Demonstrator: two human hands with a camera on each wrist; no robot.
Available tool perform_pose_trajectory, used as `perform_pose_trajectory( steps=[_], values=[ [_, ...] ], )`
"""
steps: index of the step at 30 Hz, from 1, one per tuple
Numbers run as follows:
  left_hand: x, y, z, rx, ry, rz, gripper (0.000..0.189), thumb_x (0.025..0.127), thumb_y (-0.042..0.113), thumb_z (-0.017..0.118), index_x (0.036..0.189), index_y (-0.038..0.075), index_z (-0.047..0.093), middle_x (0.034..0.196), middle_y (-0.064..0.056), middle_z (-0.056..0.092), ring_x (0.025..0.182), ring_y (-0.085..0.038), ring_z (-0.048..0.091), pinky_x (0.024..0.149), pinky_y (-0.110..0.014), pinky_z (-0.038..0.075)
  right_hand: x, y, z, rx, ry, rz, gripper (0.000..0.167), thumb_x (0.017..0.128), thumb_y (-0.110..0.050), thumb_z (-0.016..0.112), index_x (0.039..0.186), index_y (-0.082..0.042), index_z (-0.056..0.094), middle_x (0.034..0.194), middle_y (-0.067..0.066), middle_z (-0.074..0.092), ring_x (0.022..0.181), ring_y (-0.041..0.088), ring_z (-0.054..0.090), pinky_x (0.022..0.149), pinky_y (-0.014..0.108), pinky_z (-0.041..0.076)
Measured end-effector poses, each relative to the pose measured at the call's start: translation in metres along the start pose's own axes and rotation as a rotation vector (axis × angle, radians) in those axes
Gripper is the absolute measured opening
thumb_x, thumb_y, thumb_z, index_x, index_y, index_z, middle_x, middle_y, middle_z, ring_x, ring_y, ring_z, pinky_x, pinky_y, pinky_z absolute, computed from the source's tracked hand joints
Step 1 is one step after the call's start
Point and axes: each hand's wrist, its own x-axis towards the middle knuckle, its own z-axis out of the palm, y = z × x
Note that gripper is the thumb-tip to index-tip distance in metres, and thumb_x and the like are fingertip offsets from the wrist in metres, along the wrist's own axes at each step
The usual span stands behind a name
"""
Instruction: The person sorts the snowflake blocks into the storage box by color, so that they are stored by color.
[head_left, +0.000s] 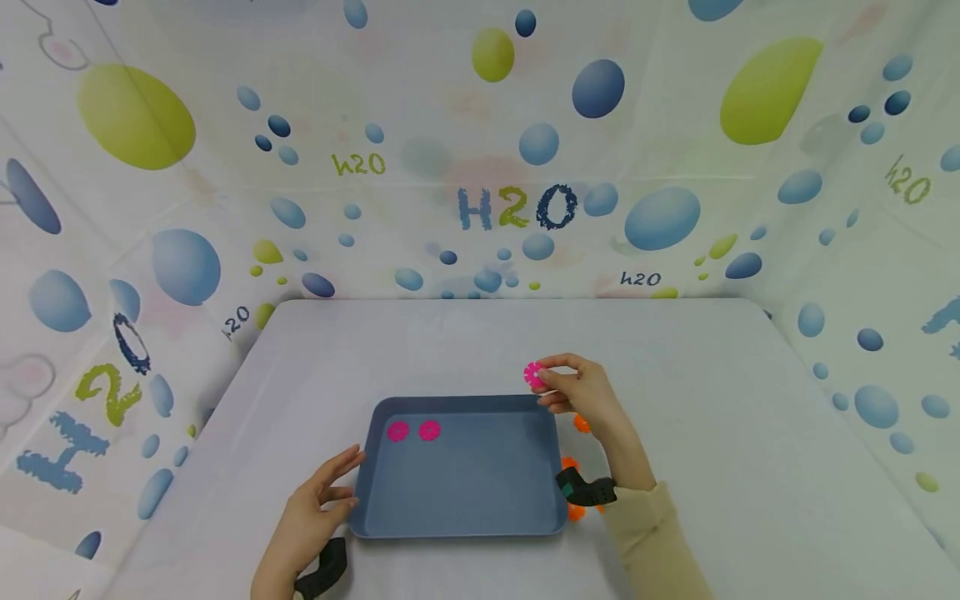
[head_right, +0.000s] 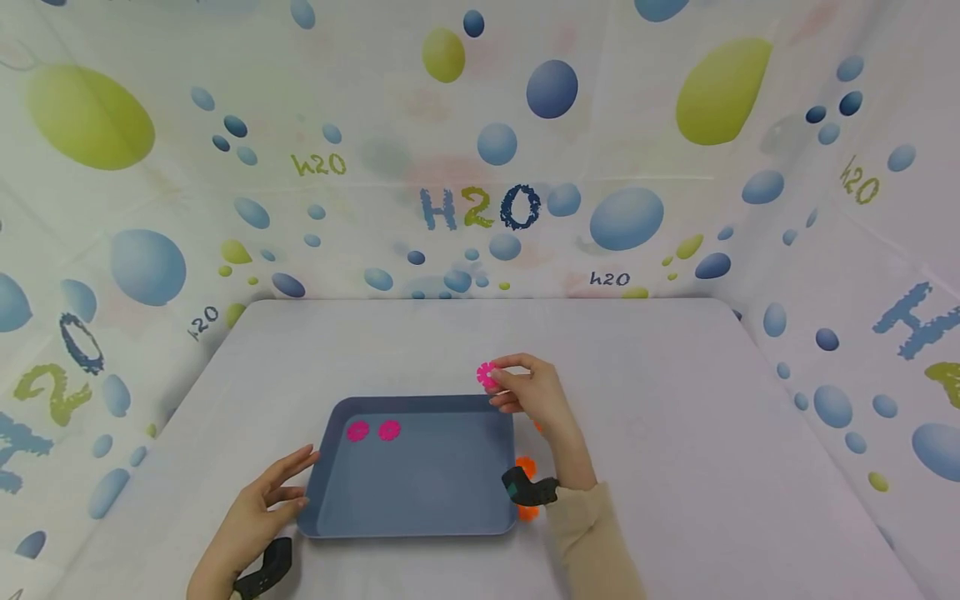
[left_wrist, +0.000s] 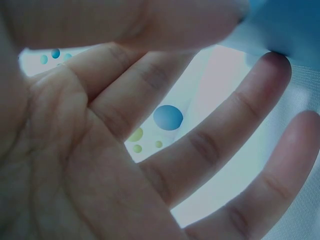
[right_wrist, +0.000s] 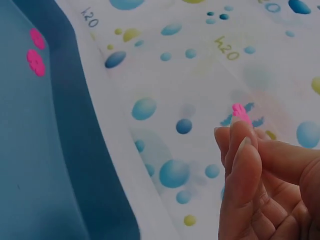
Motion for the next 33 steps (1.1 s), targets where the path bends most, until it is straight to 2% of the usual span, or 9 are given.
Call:
perform_pose_trajectory(
  steps=[5, 10, 16, 21, 26, 33],
  values=[
    [0.000, -0.001, 0.000, -0.007, 0.001, 0.005, 0.067, 0.087, -0.010, 0.056, 0.147, 0.014, 0.040, 0.146, -0.015, 0.049, 0.108, -0.031, 0.062, 0.072, -0.020, 0.053, 0.008, 0.006, 0.020, 0.050, -0.014, 0.039, 0.031, 0.094, -0.021, 0.063, 0.121, -0.005, 0.061, 0.091, 0.017, 0.075, 0.066, 0.019, 0.071, 0.061, 0.025, 0.056],
    [-0.001, -0.002, 0.000, -0.011, 0.002, 0.002, 0.067, 0.087, -0.010, 0.056, 0.147, 0.014, 0.040, 0.146, -0.015, 0.049, 0.108, -0.032, 0.062, 0.073, -0.019, 0.053, 0.014, 0.013, 0.048, 0.089, -0.047, 0.055, 0.030, 0.093, -0.020, 0.065, 0.120, -0.005, 0.062, 0.083, 0.011, 0.075, 0.064, 0.017, 0.069, 0.059, 0.024, 0.056],
    [-0.001, 0.000, -0.001, -0.013, 0.000, 0.012, 0.067, 0.087, -0.010, 0.057, 0.147, 0.014, 0.041, 0.146, -0.015, 0.049, 0.108, -0.032, 0.062, 0.073, -0.019, 0.053, 0.018, 0.022, 0.076, 0.059, -0.098, 0.043, 0.030, 0.093, -0.020, 0.064, 0.118, -0.004, 0.063, 0.085, 0.017, 0.074, 0.062, 0.015, 0.069, 0.057, 0.024, 0.055],
    [-0.001, 0.001, 0.000, -0.022, -0.009, 0.015, 0.067, 0.087, -0.010, 0.056, 0.147, 0.013, 0.040, 0.147, -0.016, 0.048, 0.108, -0.032, 0.061, 0.072, -0.020, 0.053, 0.021, 0.028, 0.088, 0.041, -0.105, 0.039, 0.027, 0.094, -0.018, 0.063, 0.117, -0.003, 0.064, 0.083, 0.015, 0.074, 0.060, 0.010, 0.067, 0.055, 0.025, 0.054],
    [-0.001, 0.001, -0.001, -0.014, -0.007, 0.012, 0.067, 0.087, -0.010, 0.056, 0.147, 0.014, 0.041, 0.147, -0.015, 0.048, 0.109, -0.033, 0.061, 0.072, -0.020, 0.053, 0.024, 0.035, 0.095, 0.025, -0.096, 0.049, 0.026, 0.094, -0.016, 0.063, 0.114, -0.001, 0.064, 0.080, 0.014, 0.074, 0.057, 0.009, 0.065, 0.053, 0.025, 0.054],
    [-0.001, 0.000, -0.001, -0.004, -0.005, 0.005, 0.067, 0.087, -0.009, 0.057, 0.147, 0.015, 0.041, 0.147, -0.014, 0.048, 0.109, -0.032, 0.062, 0.073, -0.020, 0.053, 0.027, 0.044, 0.105, -0.117, -0.067, 0.055, 0.019, 0.092, -0.017, 0.066, 0.105, -0.003, 0.065, 0.071, 0.012, 0.072, 0.052, 0.012, 0.064, 0.049, 0.028, 0.054]
  ],
)
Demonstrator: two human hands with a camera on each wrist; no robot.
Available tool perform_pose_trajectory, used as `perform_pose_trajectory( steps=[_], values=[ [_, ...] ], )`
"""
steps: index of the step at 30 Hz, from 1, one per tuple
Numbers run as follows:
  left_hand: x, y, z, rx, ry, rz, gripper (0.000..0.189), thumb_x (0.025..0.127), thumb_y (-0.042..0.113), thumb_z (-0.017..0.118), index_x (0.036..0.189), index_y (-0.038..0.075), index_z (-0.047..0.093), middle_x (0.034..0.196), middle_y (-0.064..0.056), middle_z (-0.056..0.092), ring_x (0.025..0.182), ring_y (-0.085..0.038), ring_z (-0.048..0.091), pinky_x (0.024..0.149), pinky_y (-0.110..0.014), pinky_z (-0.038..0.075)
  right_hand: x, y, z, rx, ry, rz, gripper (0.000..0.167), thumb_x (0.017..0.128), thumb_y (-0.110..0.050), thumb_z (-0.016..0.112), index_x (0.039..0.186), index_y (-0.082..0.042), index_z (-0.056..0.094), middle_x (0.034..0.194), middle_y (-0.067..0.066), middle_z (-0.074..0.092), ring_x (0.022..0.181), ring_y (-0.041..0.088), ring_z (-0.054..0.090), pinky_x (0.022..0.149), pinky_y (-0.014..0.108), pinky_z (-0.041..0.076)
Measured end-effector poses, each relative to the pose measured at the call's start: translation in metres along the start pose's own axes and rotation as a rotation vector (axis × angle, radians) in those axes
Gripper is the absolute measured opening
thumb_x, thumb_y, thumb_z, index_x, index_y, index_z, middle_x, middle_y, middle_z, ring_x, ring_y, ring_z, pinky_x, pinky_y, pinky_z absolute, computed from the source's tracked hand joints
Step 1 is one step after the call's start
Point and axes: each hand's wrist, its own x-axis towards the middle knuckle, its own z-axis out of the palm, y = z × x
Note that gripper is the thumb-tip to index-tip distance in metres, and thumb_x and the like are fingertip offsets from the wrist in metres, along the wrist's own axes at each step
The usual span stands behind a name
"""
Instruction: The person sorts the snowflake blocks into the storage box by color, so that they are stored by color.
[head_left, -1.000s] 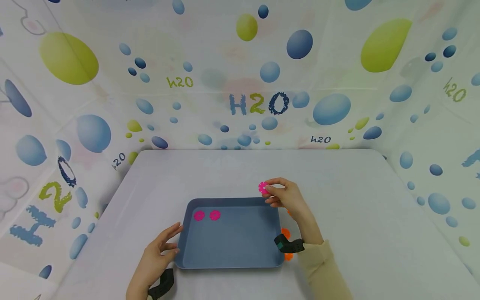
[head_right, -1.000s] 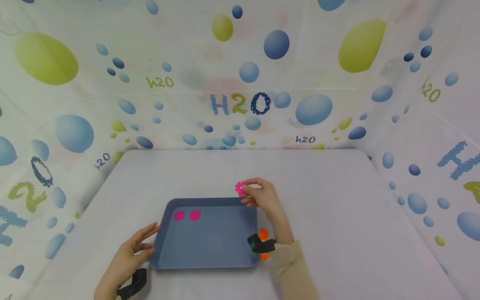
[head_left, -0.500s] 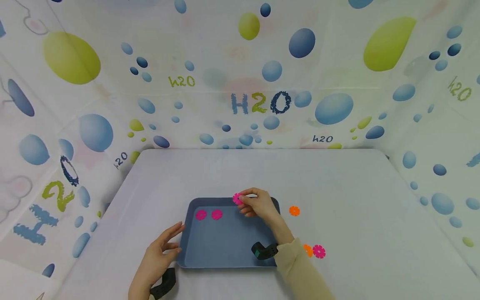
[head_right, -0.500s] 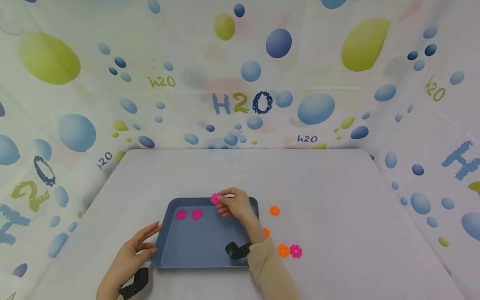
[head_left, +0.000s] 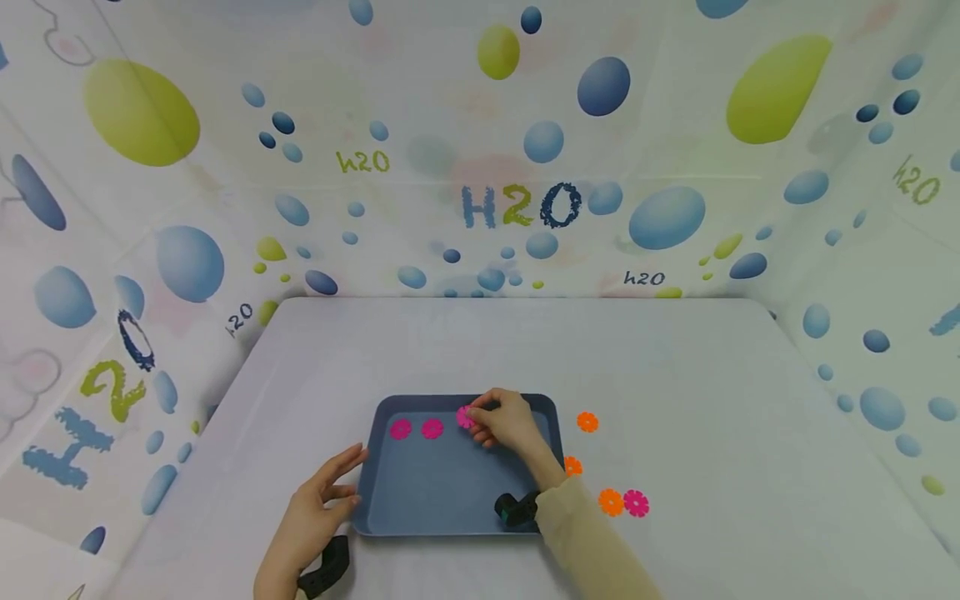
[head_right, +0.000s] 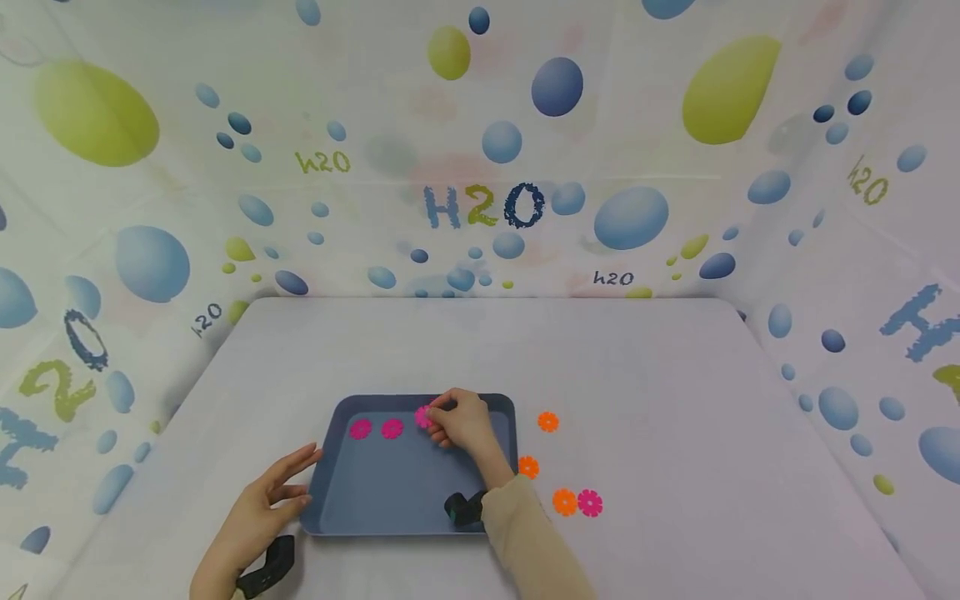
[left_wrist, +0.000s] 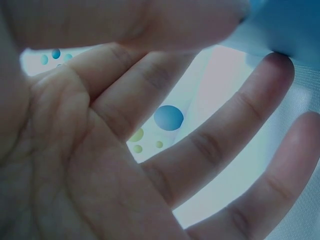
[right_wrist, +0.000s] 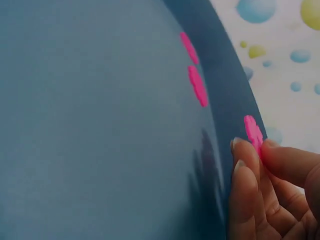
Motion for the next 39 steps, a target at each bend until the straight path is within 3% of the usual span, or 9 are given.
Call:
perform_pose_trajectory(
  steps=[7, 16, 25, 39],
  values=[
    [-0.001, -0.003, -0.001, 0.003, -0.004, -0.010, 0.067, 0.088, -0.009, 0.057, 0.148, 0.015, 0.040, 0.147, -0.014, 0.048, 0.111, -0.033, 0.062, 0.074, -0.020, 0.053, -0.004, 0.001, 0.012, -0.153, 0.080, -0.069, 0.011, 0.090, -0.012, 0.066, 0.095, -0.003, 0.064, 0.063, 0.007, 0.068, 0.048, 0.011, 0.062, 0.045, 0.027, 0.052],
    [-0.001, -0.001, 0.000, -0.012, -0.002, -0.005, 0.067, 0.087, -0.009, 0.057, 0.147, 0.015, 0.041, 0.147, -0.014, 0.049, 0.109, -0.032, 0.062, 0.073, -0.020, 0.053, -0.010, 0.007, 0.017, -0.338, 0.154, -0.103, 0.007, 0.086, -0.009, 0.065, 0.087, -0.002, 0.066, 0.064, 0.007, 0.069, 0.045, 0.009, 0.059, 0.042, 0.022, 0.048],
    [0.000, 0.003, 0.000, -0.003, -0.003, -0.004, 0.067, 0.087, -0.010, 0.056, 0.147, 0.014, 0.040, 0.147, -0.015, 0.048, 0.109, -0.033, 0.061, 0.074, -0.020, 0.053, -0.010, 0.005, 0.019, -0.358, 0.220, -0.122, 0.010, 0.086, -0.009, 0.063, 0.087, 0.000, 0.069, 0.064, 0.009, 0.069, 0.040, 0.009, 0.055, 0.040, 0.022, 0.045],
    [0.000, 0.000, 0.000, -0.017, -0.003, 0.026, 0.066, 0.087, -0.010, 0.056, 0.147, 0.011, 0.040, 0.146, -0.017, 0.049, 0.109, -0.034, 0.062, 0.075, -0.019, 0.053, -0.012, 0.006, 0.020, -0.367, 0.239, -0.107, 0.009, 0.087, -0.008, 0.066, 0.085, 0.001, 0.062, 0.071, 0.012, 0.067, 0.039, 0.011, 0.055, 0.039, 0.023, 0.046]
  ],
)
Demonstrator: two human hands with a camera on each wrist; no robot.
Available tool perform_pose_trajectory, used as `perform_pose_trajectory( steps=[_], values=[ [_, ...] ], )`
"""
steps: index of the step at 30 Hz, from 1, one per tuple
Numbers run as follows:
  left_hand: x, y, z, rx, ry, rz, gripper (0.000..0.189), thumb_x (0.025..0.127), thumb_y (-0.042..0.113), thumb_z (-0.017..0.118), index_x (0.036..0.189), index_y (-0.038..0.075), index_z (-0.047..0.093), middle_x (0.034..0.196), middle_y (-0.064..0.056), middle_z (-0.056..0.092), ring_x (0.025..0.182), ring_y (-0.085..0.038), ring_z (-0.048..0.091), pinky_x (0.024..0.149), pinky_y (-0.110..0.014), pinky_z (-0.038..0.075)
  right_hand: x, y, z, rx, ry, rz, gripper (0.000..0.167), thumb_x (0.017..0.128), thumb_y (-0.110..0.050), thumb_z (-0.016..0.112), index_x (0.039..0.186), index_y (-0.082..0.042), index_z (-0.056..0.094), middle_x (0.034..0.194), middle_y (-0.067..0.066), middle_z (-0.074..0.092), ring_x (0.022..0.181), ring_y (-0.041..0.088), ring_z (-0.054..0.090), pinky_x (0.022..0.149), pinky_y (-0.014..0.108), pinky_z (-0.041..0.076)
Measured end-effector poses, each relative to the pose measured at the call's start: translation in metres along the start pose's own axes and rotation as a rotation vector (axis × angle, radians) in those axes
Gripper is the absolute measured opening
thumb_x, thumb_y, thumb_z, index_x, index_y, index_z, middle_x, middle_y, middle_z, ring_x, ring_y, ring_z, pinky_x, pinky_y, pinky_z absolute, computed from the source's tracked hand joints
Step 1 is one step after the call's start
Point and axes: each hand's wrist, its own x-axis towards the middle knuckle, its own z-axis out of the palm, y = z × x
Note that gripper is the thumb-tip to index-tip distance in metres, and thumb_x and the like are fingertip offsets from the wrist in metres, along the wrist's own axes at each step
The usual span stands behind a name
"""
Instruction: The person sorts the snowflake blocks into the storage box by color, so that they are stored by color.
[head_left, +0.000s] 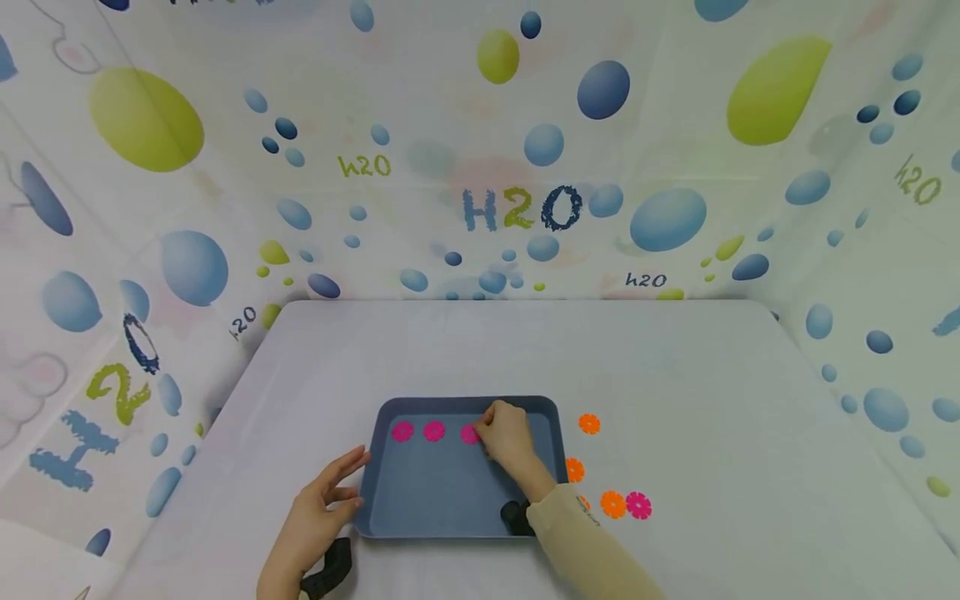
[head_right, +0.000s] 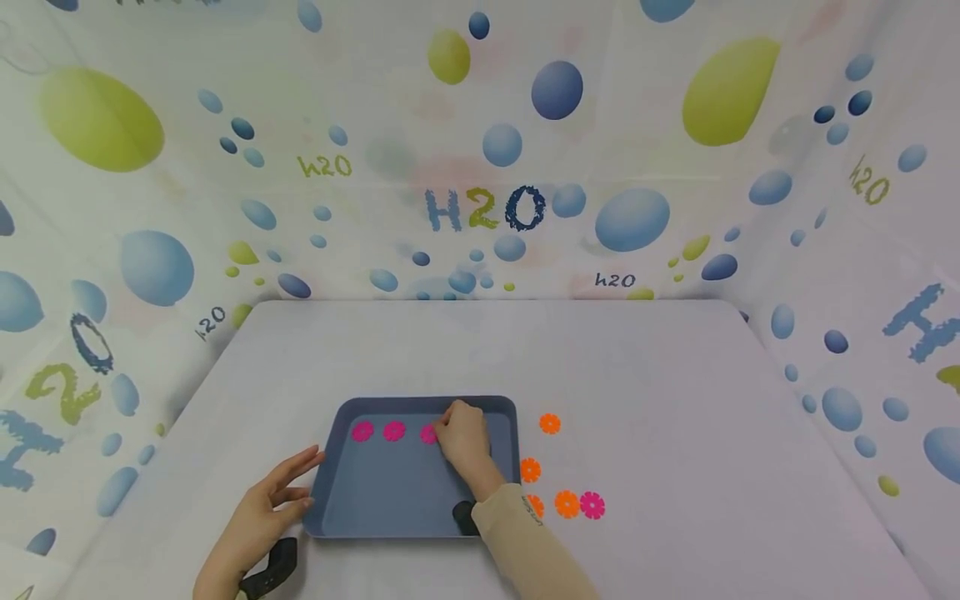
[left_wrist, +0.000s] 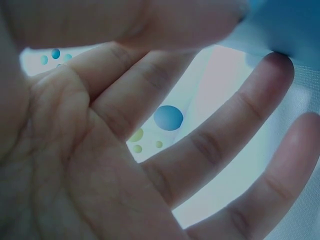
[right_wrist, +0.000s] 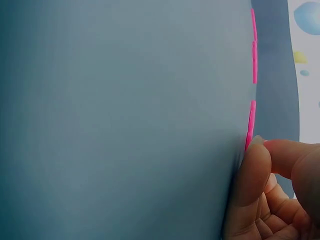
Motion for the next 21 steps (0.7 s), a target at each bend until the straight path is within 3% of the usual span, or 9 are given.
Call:
perform_pose_trajectory(
  steps=[8, 13, 21],
  values=[
    [-0.001, -0.001, 0.002, -0.009, 0.012, 0.015, 0.065, 0.086, -0.011, 0.057, 0.146, 0.011, 0.043, 0.144, -0.017, 0.050, 0.107, -0.033, 0.062, 0.074, -0.019, 0.053, 0.000, 0.002, -0.009, 0.093, -0.066, -0.026, 0.019, 0.094, -0.018, 0.062, 0.086, -0.001, 0.063, 0.067, 0.011, 0.066, 0.043, 0.012, 0.057, 0.042, 0.024, 0.048],
    [-0.001, -0.001, 0.002, -0.006, 0.012, 0.004, 0.066, 0.086, -0.010, 0.057, 0.146, 0.011, 0.043, 0.144, -0.017, 0.050, 0.105, -0.031, 0.063, 0.073, -0.019, 0.053, 0.001, 0.004, -0.027, 0.203, -0.107, -0.069, 0.020, 0.097, -0.021, 0.057, 0.099, -0.003, 0.064, 0.082, 0.016, 0.068, 0.058, 0.020, 0.065, 0.051, 0.029, 0.054],
    [0.000, -0.001, 0.000, 0.011, 0.005, -0.005, 0.065, 0.087, -0.009, 0.057, 0.147, 0.013, 0.042, 0.145, -0.015, 0.050, 0.107, -0.032, 0.063, 0.073, -0.020, 0.053, -0.004, 0.005, -0.060, 0.385, 0.013, -0.107, 0.025, 0.096, -0.014, 0.058, 0.117, -0.001, 0.061, 0.110, 0.022, 0.067, 0.088, 0.035, 0.069, 0.073, 0.043, 0.058]
  ],
)
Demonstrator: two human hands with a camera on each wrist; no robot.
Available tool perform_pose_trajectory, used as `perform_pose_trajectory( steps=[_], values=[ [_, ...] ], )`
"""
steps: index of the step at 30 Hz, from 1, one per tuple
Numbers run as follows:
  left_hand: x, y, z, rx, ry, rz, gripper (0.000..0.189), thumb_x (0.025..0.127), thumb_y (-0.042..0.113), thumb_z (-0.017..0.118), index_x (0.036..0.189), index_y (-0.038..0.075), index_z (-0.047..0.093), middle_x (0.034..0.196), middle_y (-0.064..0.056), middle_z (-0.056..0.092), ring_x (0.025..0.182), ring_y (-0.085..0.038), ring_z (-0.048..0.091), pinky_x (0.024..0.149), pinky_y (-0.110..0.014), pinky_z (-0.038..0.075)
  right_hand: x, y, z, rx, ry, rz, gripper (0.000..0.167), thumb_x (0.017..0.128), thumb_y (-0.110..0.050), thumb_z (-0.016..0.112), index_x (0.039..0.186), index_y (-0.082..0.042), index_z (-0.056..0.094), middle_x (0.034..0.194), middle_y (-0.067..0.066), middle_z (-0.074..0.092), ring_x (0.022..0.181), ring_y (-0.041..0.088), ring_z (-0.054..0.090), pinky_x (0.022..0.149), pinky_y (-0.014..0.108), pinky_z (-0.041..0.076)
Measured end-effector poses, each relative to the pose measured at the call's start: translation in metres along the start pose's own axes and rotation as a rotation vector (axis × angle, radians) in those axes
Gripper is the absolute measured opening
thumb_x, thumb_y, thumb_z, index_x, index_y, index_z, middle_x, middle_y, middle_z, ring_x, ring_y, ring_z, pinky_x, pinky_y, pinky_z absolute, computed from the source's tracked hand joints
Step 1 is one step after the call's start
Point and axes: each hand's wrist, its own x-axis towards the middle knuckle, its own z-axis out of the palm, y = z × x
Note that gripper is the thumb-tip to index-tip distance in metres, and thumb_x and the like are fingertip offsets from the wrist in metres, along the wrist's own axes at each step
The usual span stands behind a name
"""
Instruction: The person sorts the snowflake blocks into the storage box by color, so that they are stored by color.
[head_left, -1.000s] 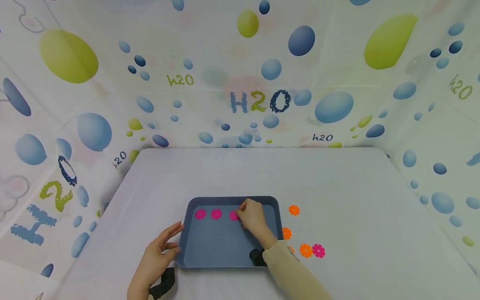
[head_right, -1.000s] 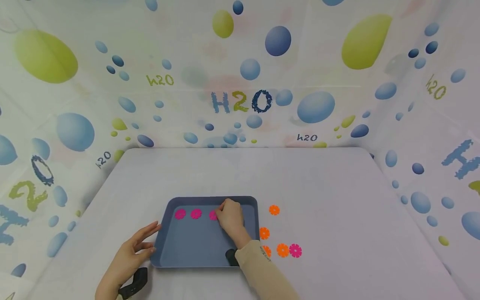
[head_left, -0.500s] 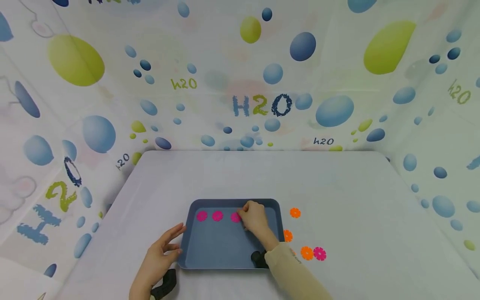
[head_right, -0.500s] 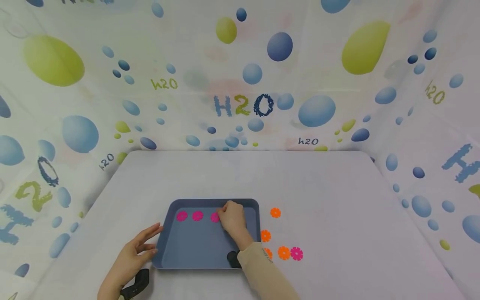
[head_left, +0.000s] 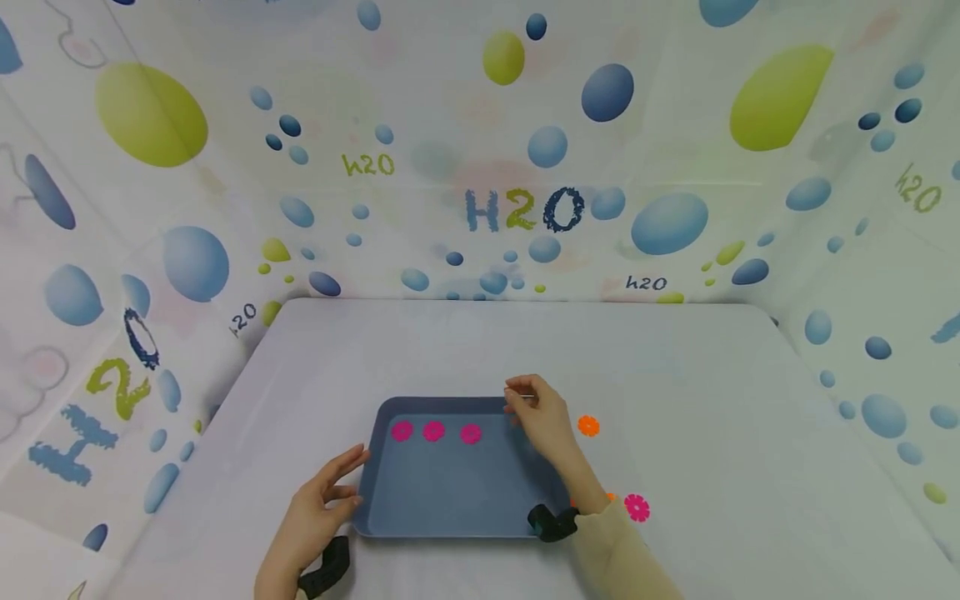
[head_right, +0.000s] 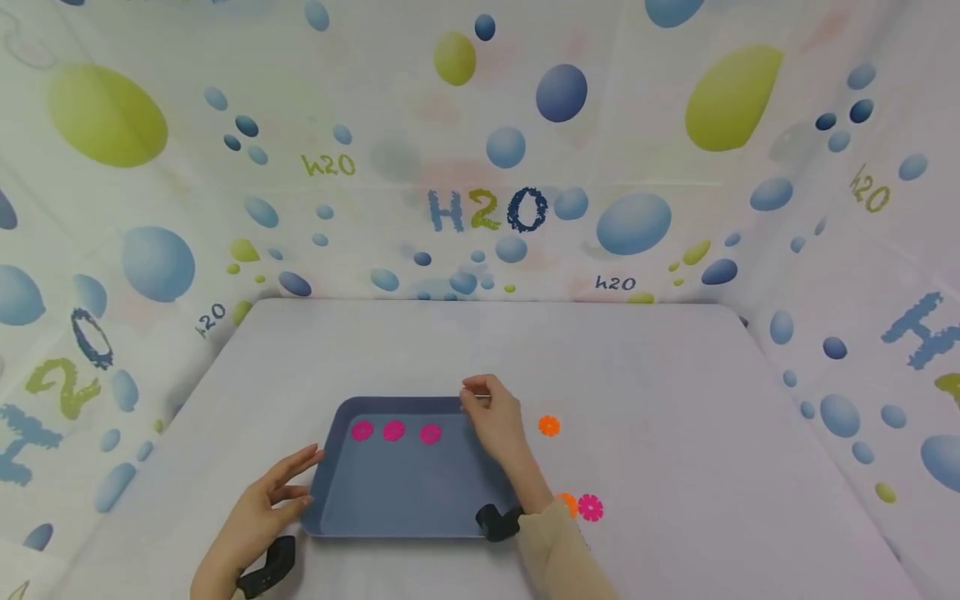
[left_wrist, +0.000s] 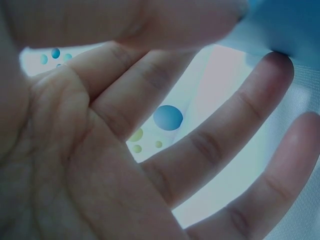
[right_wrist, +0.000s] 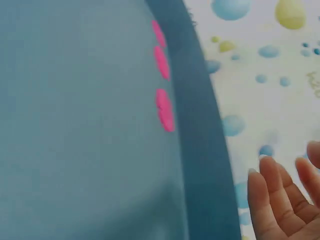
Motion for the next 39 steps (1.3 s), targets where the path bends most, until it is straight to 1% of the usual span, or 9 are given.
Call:
perform_pose_trajectory(
  steps=[4, 9, 11, 15, 18, 22, 29, 34, 39],
  values=[
    [0.000, 0.000, -0.001, -0.003, 0.000, 0.005, 0.065, 0.087, -0.010, 0.057, 0.147, 0.012, 0.041, 0.146, -0.016, 0.049, 0.107, -0.033, 0.062, 0.073, -0.020, 0.053, -0.005, -0.007, -0.013, 0.067, 0.042, 0.004, 0.023, 0.097, -0.012, 0.056, 0.118, -0.004, 0.061, 0.117, 0.018, 0.067, 0.095, 0.033, 0.068, 0.081, 0.039, 0.057],
    [0.001, -0.001, 0.000, 0.001, 0.005, 0.016, 0.066, 0.086, -0.010, 0.058, 0.146, 0.012, 0.042, 0.145, -0.016, 0.050, 0.106, -0.032, 0.063, 0.072, -0.020, 0.053, -0.014, -0.011, -0.028, 0.095, 0.051, 0.008, 0.023, 0.098, -0.008, 0.054, 0.120, -0.005, 0.059, 0.119, 0.016, 0.065, 0.102, 0.036, 0.065, 0.085, 0.032, 0.055],
    [0.002, 0.000, 0.001, 0.005, 0.007, 0.018, 0.066, 0.086, -0.010, 0.058, 0.146, 0.012, 0.042, 0.145, -0.016, 0.050, 0.105, -0.031, 0.063, 0.072, -0.020, 0.053, -0.018, -0.011, -0.034, 0.077, 0.052, 0.009, 0.024, 0.098, -0.007, 0.054, 0.122, -0.005, 0.059, 0.121, 0.016, 0.065, 0.104, 0.036, 0.064, 0.086, 0.030, 0.055],
    [0.002, 0.001, 0.001, 0.006, 0.006, 0.010, 0.066, 0.086, -0.010, 0.058, 0.146, 0.013, 0.042, 0.145, -0.015, 0.050, 0.105, -0.031, 0.063, 0.072, -0.020, 0.053, -0.027, -0.007, -0.044, 0.044, 0.065, 0.023, 0.026, 0.097, -0.004, 0.053, 0.123, -0.003, 0.058, 0.123, 0.018, 0.063, 0.106, 0.037, 0.064, 0.087, 0.032, 0.055],
    [0.002, 0.002, 0.000, 0.017, 0.004, 0.002, 0.066, 0.086, -0.010, 0.058, 0.146, 0.013, 0.042, 0.146, -0.015, 0.049, 0.107, -0.032, 0.063, 0.072, -0.020, 0.053, -0.034, -0.002, -0.051, 0.016, 0.085, 0.044, 0.027, 0.096, -0.003, 0.054, 0.123, -0.004, 0.059, 0.123, 0.017, 0.064, 0.106, 0.036, 0.064, 0.087, 0.029, 0.055],
    [0.002, 0.003, 0.000, 0.026, 0.002, -0.006, 0.066, 0.086, -0.010, 0.057, 0.146, 0.013, 0.042, 0.147, -0.014, 0.049, 0.108, -0.033, 0.062, 0.073, -0.021, 0.053, -0.044, 0.005, -0.060, -0.061, 0.119, 0.074, 0.028, 0.094, -0.005, 0.057, 0.121, -0.008, 0.061, 0.123, 0.013, 0.066, 0.103, 0.027, 0.065, 0.084, 0.018, 0.050],
    [0.002, 0.002, 0.001, 0.016, 0.003, -0.010, 0.067, 0.086, -0.011, 0.056, 0.147, 0.013, 0.041, 0.146, -0.015, 0.049, 0.107, -0.032, 0.062, 0.074, -0.020, 0.053, -0.057, 0.014, -0.077, -0.151, 0.152, 0.076, 0.028, 0.094, -0.011, 0.061, 0.123, -0.011, 0.061, 0.123, 0.009, 0.066, 0.100, 0.016, 0.065, 0.085, 0.017, 0.048],
    [0.002, 0.001, 0.001, 0.017, 0.008, -0.001, 0.067, 0.086, -0.011, 0.056, 0.147, 0.013, 0.041, 0.146, -0.016, 0.049, 0.106, -0.031, 0.063, 0.072, -0.020, 0.053, -0.066, 0.019, -0.088, -0.210, 0.172, 0.079, 0.029, 0.095, -0.012, 0.061, 0.124, -0.012, 0.061, 0.125, 0.007, 0.066, 0.103, 0.018, 0.064, 0.086, 0.016, 0.049],
    [0.001, 0.001, 0.002, 0.023, 0.017, 0.003, 0.068, 0.085, -0.012, 0.057, 0.147, 0.013, 0.041, 0.145, -0.016, 0.050, 0.104, -0.031, 0.064, 0.071, -0.020, 0.053, -0.079, 0.028, -0.098, -0.298, 0.173, 0.138, 0.032, 0.094, -0.012, 0.061, 0.126, -0.012, 0.059, 0.126, 0.007, 0.065, 0.108, 0.022, 0.064, 0.086, 0.015, 0.047]
  ],
)
